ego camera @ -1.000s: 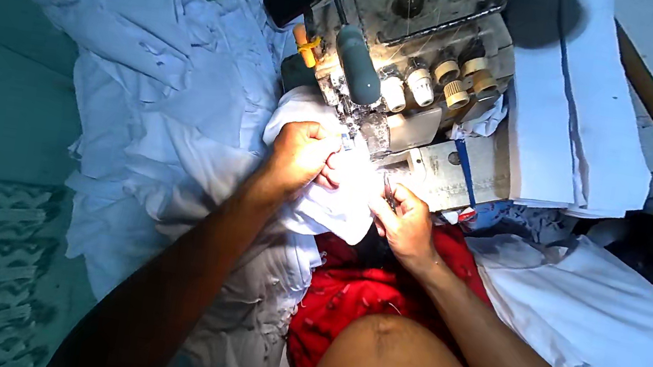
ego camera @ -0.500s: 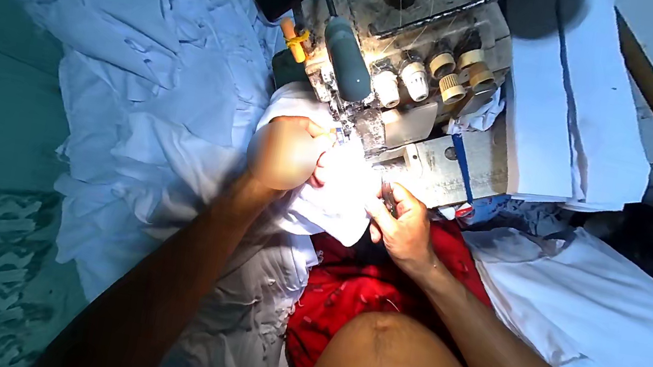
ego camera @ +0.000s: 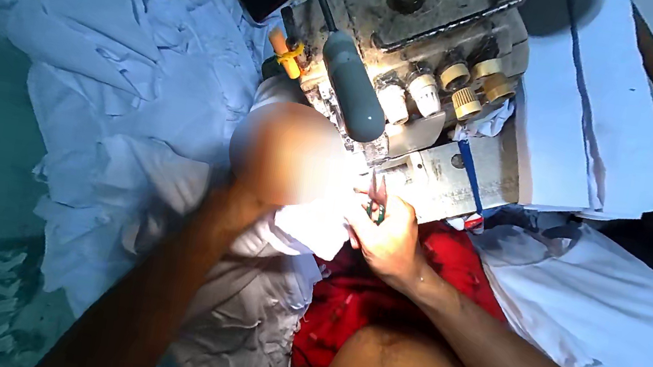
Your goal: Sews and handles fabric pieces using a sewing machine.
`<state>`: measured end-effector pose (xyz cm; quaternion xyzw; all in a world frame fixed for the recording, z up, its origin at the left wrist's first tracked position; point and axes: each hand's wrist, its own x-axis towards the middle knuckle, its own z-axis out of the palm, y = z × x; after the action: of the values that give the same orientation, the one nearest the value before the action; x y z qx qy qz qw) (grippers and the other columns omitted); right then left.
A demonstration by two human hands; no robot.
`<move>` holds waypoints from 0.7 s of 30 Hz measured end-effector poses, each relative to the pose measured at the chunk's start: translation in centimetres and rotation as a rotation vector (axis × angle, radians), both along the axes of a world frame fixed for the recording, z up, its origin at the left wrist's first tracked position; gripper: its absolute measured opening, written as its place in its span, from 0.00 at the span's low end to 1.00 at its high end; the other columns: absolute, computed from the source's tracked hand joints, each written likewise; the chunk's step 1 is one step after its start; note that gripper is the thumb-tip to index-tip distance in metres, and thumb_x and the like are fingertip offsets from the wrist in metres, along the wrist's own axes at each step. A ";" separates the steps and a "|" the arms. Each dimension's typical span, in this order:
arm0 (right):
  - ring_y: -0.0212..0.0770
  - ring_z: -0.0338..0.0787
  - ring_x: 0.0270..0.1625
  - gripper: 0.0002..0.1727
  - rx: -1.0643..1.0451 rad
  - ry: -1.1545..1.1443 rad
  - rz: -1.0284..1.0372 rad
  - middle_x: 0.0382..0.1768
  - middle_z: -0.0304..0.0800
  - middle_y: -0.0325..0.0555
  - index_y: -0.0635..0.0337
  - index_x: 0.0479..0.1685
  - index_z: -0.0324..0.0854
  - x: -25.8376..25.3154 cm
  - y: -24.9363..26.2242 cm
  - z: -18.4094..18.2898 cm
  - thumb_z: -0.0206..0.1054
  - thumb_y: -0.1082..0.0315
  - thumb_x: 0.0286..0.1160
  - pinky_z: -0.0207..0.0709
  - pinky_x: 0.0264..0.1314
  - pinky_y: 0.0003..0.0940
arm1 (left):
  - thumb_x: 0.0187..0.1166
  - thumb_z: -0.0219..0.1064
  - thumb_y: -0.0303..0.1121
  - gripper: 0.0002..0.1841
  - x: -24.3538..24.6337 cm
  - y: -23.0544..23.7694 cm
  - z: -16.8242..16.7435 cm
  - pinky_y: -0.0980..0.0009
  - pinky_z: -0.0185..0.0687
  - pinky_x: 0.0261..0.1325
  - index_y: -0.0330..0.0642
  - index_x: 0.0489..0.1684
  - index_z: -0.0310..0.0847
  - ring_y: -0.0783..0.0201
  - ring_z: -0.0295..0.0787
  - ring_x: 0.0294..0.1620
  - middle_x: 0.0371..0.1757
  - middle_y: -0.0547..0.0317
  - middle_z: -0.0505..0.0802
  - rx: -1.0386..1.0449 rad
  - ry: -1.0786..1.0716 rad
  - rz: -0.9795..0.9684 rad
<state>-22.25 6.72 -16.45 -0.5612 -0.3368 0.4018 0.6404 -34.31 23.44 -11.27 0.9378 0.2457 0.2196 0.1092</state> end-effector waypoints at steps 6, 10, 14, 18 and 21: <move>0.32 0.83 0.17 0.09 -0.051 -0.182 0.071 0.20 0.84 0.38 0.60 0.51 0.85 1.3 0.7 -0.1 0.66 0.69 0.76 0.83 0.21 0.29 | 0.81 0.68 0.39 0.21 0.4 4.8 3.8 0.40 0.75 0.73 0.34 0.67 0.82 0.41 0.84 0.69 0.65 0.35 0.87 -0.157 0.277 0.114; 0.28 0.90 0.38 0.16 -0.029 -0.394 0.011 0.48 0.92 0.37 0.53 0.63 0.88 3.0 -1.7 -0.7 0.66 0.61 0.82 0.88 0.40 0.29 | 0.82 0.67 0.40 0.13 -3.2 4.3 5.4 0.54 0.83 0.45 0.37 0.46 0.86 0.57 0.86 0.38 0.43 0.49 0.88 -0.228 0.278 0.116; 0.32 0.88 0.52 0.26 0.043 -0.713 0.017 0.53 0.89 0.43 0.58 0.72 0.84 4.3 -2.0 0.5 0.51 0.52 0.90 0.84 0.54 0.33 | 0.85 0.67 0.37 0.09 -7.4 -0.3 7.6 0.74 0.96 0.41 0.43 0.50 0.87 0.74 0.94 0.33 0.42 0.64 0.95 -0.423 0.109 0.155; 0.37 0.88 0.40 0.20 0.197 -0.929 0.014 0.43 0.90 0.45 0.60 0.59 0.89 2.5 0.0 3.0 0.68 0.54 0.79 0.83 0.40 0.35 | 0.80 0.72 0.36 0.08 -10.2 -4.4 7.2 0.77 0.86 0.31 0.42 0.44 0.93 0.73 0.86 0.27 0.41 0.59 0.93 -0.076 -0.002 0.190; 0.41 0.90 0.37 0.18 0.345 -1.030 0.088 0.42 0.91 0.47 0.60 0.56 0.88 0.6 1.8 4.2 0.70 0.56 0.77 0.85 0.35 0.39 | 0.81 0.70 0.35 0.09 -11.1 -6.7 6.9 0.71 0.85 0.37 0.41 0.45 0.95 0.67 0.87 0.33 0.43 0.54 0.93 0.120 0.012 0.238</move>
<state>-21.66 8.50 -12.25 -0.5577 -0.6911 0.0402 0.4580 -45.43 16.74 -4.34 0.9082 0.3421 0.2398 0.0248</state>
